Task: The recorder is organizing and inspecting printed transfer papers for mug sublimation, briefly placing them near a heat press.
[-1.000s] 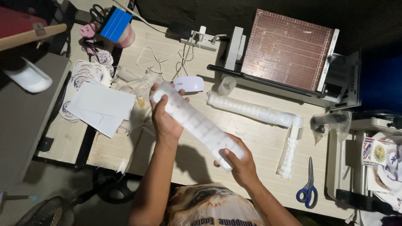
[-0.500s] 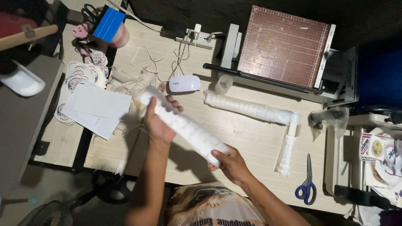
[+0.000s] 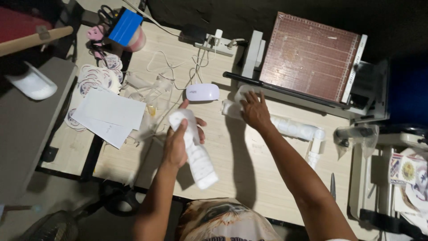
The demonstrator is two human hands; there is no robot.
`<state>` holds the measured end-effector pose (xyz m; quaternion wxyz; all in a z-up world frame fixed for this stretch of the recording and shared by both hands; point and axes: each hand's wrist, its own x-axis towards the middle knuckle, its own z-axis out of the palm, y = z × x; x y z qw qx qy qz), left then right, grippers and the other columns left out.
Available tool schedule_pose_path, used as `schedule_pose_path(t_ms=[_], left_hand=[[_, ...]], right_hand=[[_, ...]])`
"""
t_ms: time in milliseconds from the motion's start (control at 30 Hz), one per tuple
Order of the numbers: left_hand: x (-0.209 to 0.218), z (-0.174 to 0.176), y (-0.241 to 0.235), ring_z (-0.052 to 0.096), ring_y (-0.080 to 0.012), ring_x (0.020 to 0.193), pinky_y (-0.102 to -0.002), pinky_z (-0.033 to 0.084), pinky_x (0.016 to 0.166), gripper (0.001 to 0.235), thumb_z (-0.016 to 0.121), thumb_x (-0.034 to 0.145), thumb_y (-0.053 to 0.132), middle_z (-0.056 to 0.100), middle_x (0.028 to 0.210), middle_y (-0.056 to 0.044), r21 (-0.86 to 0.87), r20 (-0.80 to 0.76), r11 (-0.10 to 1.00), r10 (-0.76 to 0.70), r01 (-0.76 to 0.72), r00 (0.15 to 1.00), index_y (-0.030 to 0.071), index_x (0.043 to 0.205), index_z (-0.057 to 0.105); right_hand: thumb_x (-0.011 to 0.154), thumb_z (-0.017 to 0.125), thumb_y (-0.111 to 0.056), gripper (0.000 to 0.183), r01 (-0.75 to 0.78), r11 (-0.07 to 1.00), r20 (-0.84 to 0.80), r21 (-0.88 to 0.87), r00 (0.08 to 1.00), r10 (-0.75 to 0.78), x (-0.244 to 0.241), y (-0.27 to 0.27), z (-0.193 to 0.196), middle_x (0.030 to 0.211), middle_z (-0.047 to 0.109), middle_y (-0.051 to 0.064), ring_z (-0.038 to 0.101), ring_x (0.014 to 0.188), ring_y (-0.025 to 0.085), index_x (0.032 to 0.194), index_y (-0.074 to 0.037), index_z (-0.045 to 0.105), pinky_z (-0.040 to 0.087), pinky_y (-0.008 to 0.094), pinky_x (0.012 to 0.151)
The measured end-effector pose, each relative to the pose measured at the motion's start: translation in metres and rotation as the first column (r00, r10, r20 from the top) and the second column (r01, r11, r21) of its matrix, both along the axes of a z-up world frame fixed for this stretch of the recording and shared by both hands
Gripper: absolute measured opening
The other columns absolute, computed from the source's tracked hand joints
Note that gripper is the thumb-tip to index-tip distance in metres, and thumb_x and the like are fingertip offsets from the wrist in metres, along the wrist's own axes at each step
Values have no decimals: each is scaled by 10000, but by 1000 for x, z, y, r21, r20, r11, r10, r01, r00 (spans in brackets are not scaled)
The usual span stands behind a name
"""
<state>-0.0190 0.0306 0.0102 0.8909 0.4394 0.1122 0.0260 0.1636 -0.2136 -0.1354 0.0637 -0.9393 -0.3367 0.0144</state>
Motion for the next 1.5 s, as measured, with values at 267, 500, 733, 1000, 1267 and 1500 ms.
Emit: schedule_pose_path(t_ms=[267, 500, 733, 1000, 1267, 1500], left_hand=[[0, -38, 2, 623, -174, 733, -343, 559, 671, 618, 551, 1038, 340, 629, 853, -92, 0, -126, 997, 81, -81, 989, 13, 1546, 420], [20, -51, -33, 673, -172, 799, -337, 602, 740, 554, 639, 964, 247, 692, 925, -102, 27, -149, 1000, -1, 6, 989, 3, 1445, 516], [25, -43, -60, 706, -173, 845, -336, 619, 765, 360, 663, 984, 264, 726, 977, -115, 193, -192, 975, -70, 107, 979, -21, 1201, 621], [18, -46, -68, 692, -151, 844, -318, 599, 737, 370, 659, 970, 320, 717, 968, -77, 267, -225, 948, -115, 175, 968, 31, 1199, 618], [17, -30, -45, 692, -169, 916, -342, 586, 843, 372, 757, 937, 320, 718, 997, -83, 622, -82, 763, -163, 178, 983, 42, 1158, 646], [17, 2, -58, 664, -186, 1062, -352, 528, 954, 654, 834, 797, 327, 697, 1250, -89, 636, -94, 645, -479, 423, 873, 65, 1345, 592]], right_hand=[[930, 766, -84, 267, 353, 849, -332, 393, 915, -227, -19, -30, 46, 1260, 721, 40, 697, 1101, 173, 1184, -129, 700, 390, 476, 1138], [931, 721, -16, 461, 668, 251, -689, 700, 725, -8, -81, -46, 88, 1107, 685, 117, 693, 1017, 145, 1357, 20, 549, 611, 302, 916], [966, 705, -38, 480, 726, 51, -728, 685, 680, 91, -111, -47, 110, 1040, 701, 78, 666, 971, 125, 1408, 39, 536, 564, 282, 911], [1001, 644, -148, 493, 733, 99, -739, 673, 672, 47, -123, -45, 120, 982, 712, 16, 650, 890, 69, 1459, -22, 513, 555, 225, 794], [1027, 630, -144, 420, 701, 218, -724, 679, 689, 36, -122, -54, 133, 781, 551, -68, 437, 644, 3, 1430, -33, 586, 357, 182, 540], [1007, 657, -116, 448, 744, 290, -798, 602, 564, 212, -122, -44, 142, 793, 575, -64, 456, 697, 5, 1441, -23, 599, 374, 179, 583]])
